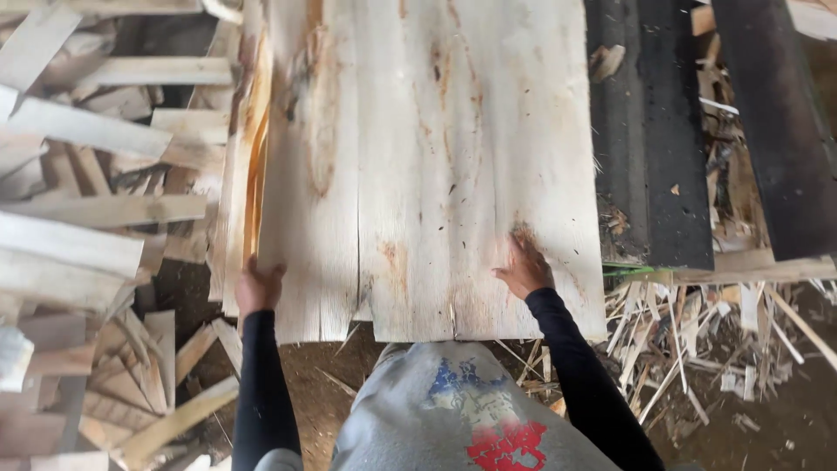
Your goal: The person is manually feeding large sheets of wood veneer or thin lumber into a processing machine, likely a slicer or planer.
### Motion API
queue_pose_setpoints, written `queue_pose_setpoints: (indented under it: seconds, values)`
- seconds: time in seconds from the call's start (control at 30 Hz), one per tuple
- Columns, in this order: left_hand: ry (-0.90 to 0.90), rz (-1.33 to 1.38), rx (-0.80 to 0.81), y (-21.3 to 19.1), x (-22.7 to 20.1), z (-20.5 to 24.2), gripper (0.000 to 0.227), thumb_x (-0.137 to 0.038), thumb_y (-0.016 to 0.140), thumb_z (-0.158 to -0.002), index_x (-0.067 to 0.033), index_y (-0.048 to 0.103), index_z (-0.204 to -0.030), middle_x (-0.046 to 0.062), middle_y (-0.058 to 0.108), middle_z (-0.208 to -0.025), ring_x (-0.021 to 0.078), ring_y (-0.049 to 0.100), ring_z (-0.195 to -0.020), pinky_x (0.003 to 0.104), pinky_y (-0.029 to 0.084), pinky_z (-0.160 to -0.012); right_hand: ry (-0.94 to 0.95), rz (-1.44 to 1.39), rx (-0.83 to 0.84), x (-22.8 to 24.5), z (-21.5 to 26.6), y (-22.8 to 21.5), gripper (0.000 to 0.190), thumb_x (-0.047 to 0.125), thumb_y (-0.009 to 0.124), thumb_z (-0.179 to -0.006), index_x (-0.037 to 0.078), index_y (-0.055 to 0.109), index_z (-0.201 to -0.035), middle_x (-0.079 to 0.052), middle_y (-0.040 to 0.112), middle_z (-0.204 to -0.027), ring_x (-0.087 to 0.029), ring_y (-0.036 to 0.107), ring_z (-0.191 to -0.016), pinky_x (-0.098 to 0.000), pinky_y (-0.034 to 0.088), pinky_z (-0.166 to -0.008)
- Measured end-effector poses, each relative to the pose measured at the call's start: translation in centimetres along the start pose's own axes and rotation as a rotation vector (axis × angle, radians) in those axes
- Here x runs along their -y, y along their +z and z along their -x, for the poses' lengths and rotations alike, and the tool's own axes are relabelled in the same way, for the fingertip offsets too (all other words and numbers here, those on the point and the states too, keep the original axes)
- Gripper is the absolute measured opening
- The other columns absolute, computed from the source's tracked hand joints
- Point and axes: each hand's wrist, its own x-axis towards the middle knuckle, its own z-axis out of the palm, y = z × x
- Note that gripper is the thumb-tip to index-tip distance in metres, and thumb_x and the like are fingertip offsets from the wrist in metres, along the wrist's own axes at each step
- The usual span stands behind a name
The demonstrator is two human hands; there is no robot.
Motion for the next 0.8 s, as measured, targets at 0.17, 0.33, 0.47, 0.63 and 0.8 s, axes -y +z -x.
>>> queue_pose_setpoints:
  seconds: [0.17, 0.33, 0.47, 0.63, 0.8]
  values:
    - [0.463, -0.393, -0.596, 3.9, 2.6, 3.7, 0.063, -0.039, 0.076, -0.083, -0.0035, 0.065, -0.135, 0.025, 0.068, -0.134, 0.0358, 0.063, -0.121, 0.05, 0.055, -0.089, 0.347, -0.061, -0.396, -6.7, 5.7, -1.8, 0.092, 0.041, 0.078, -0.088, 0.015, 0.031, -0.162, -0.019, 0.041, -0.161, -0.039, 0.037, -0.148, -0.0529, 0.031, -0.121]
    - [0.334, -0.202, -0.159, 8.9, 4.9, 14.6, 0.024, -0.034, 0.063, -0.107, -0.0152, 0.077, -0.104, 0.007, 0.075, -0.082, 0.0144, 0.066, -0.059, 0.027, 0.053, -0.053, 0.703, -0.266, -0.337, -10.8, 11.0, -4.8, 0.087, 0.036, 0.079, -0.084, 0.008, 0.038, -0.156, -0.029, 0.048, -0.151, -0.044, 0.05, -0.135, -0.0561, 0.041, -0.111]
    - [-0.043, 0.371, 0.475, 12.7, 3.0, 21.7, 0.046, -0.049, 0.065, -0.098, -0.0045, 0.076, -0.105, 0.01, 0.076, -0.089, 0.0199, 0.073, -0.072, 0.032, 0.059, -0.058, 0.607, -0.633, -0.01, -12.6, 11.1, -7.4, 0.072, 0.039, 0.075, -0.085, 0.001, 0.053, -0.143, -0.024, 0.065, -0.141, -0.034, 0.064, -0.131, -0.0491, 0.047, -0.116]
    - [-0.229, 0.871, 0.848, 18.9, -1.4, 26.4, 0.072, -0.055, 0.064, -0.089, 0.0005, 0.06, -0.135, 0.015, 0.073, -0.122, 0.0307, 0.071, -0.112, 0.044, 0.063, -0.09, 0.341, -0.964, 0.164, -14.4, 10.5, -9.5, 0.073, 0.032, 0.08, -0.086, -0.004, 0.047, -0.14, -0.025, 0.05, -0.148, -0.027, 0.045, -0.144, -0.0501, 0.029, -0.121]
    - [-0.414, 1.53, 0.589, 25.1, -5.3, 29.2, 0.07, -0.05, 0.056, -0.115, 0.0087, 0.045, -0.151, 0.023, 0.043, -0.118, 0.0359, 0.061, -0.108, 0.056, 0.049, -0.103, 0.214, -0.834, 0.148, -10.8, 13.2, -16.1, 0.063, 0.044, 0.072, -0.083, 0.002, 0.068, -0.129, -0.022, 0.055, -0.151, -0.027, 0.054, -0.144, -0.0425, 0.035, -0.123]
